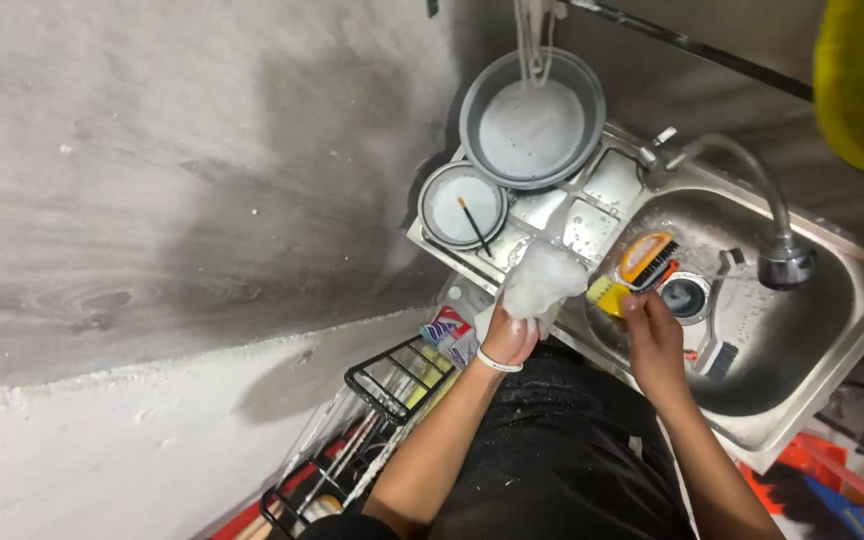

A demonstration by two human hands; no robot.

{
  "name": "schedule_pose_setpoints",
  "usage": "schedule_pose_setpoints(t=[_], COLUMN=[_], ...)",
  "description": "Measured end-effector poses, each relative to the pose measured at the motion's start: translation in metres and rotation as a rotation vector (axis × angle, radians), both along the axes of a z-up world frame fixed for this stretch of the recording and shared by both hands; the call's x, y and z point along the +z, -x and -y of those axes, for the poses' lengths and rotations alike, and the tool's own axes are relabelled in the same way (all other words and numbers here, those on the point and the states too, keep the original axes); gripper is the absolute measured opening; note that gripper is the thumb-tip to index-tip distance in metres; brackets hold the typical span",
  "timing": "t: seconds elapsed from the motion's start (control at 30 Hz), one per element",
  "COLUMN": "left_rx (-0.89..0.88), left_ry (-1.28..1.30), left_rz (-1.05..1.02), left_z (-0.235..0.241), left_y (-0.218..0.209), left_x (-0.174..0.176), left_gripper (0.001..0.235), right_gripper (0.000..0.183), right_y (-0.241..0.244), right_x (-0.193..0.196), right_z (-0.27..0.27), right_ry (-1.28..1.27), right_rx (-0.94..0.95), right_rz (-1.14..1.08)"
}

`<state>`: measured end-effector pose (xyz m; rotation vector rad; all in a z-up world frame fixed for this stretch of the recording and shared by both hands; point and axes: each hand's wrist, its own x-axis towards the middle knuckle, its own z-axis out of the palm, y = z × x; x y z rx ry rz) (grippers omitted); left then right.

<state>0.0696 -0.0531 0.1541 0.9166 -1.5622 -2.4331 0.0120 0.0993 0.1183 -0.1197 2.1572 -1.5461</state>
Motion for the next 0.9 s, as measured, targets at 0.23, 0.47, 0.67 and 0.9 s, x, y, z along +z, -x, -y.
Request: schedule_pose_setpoints(t=[0.23,0.47,0.67,0.9], left_rx=[-0.281,-0.288,-0.203,-0.409], left_ry=[0.294,0.247,-0.389,0.301], left_rz=[0.317,-0.069,-0.171,-0.183], left_z=[0.026,0.001,-0.011,-0.006], left_y=[-0.007,0.006,0.030,0.006], left_x=[-0.006,-0.112,-0.059,-0.118], left_gripper=[0.033,0.039,0.011,0.030], right_gripper=[0.019,0.034,0.045,0.045], right_y=[0.005,-0.030,-0.015,-0.026], right_x=[0.035,0.023,0.010,0.003], right_z=[0.012,0.009,0.034,0.015], right_ry=[-0.191,-0.360,-0.661,-0.603], right_rx=[0.188,0.228,-0.029,-0.068], right_rz=[-0.212,-0.589,-0.807,-0.592])
